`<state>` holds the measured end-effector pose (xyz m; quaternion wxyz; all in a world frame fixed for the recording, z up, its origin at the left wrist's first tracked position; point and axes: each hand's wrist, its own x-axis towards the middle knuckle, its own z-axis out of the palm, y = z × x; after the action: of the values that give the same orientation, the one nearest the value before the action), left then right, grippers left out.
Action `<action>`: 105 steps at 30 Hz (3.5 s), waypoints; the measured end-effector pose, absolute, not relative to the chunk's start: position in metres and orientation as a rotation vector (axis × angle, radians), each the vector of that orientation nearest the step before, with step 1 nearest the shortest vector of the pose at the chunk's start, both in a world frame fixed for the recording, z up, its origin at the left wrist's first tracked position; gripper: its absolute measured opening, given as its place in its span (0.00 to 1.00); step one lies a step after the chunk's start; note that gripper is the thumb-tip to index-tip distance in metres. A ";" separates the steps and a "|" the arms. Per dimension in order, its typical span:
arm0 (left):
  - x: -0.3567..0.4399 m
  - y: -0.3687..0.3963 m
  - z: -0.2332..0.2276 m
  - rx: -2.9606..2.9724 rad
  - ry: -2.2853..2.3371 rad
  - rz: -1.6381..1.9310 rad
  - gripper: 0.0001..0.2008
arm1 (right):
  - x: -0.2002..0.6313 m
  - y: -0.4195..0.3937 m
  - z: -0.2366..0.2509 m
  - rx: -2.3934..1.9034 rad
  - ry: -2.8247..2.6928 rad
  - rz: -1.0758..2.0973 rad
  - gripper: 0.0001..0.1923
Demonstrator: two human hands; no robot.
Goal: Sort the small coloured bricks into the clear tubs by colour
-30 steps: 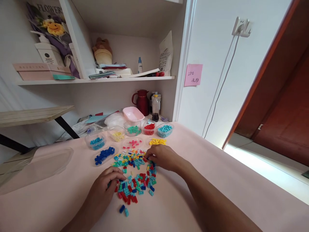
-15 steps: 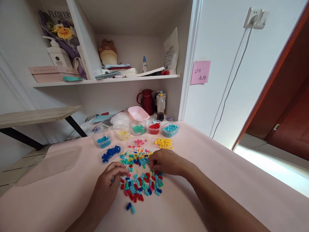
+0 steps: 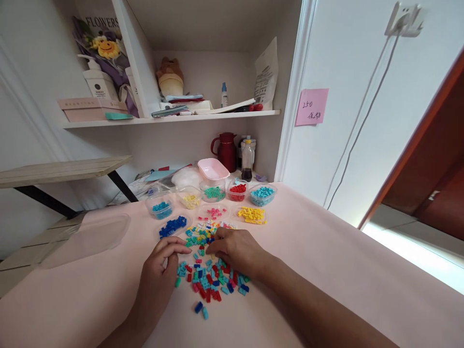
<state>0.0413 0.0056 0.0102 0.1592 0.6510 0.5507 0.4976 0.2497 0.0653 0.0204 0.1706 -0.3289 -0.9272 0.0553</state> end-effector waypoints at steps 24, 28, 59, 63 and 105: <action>0.039 0.014 0.001 1.672 1.528 1.255 0.21 | 0.249 0.070 0.019 -0.952 -2.536 0.451 0.07; 0.042 0.011 0.002 1.806 1.464 1.132 0.22 | 0.249 0.072 0.018 -0.946 -2.458 0.527 0.07; 0.048 0.007 0.000 2.240 1.503 0.870 0.21 | 0.254 0.076 0.017 -1.020 -2.311 0.670 0.06; 0.048 0.008 0.000 2.271 1.488 0.910 0.20 | 0.257 0.075 0.020 -1.043 -2.301 0.677 0.06; 0.047 0.013 -0.011 2.362 1.509 0.856 0.20 | 0.252 0.061 0.003 -1.027 -2.379 0.198 0.24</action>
<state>0.0467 0.0130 -0.0106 0.1053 0.8014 0.5120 0.2906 0.2519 0.0611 0.0029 0.2681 -0.3808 -0.8819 0.0735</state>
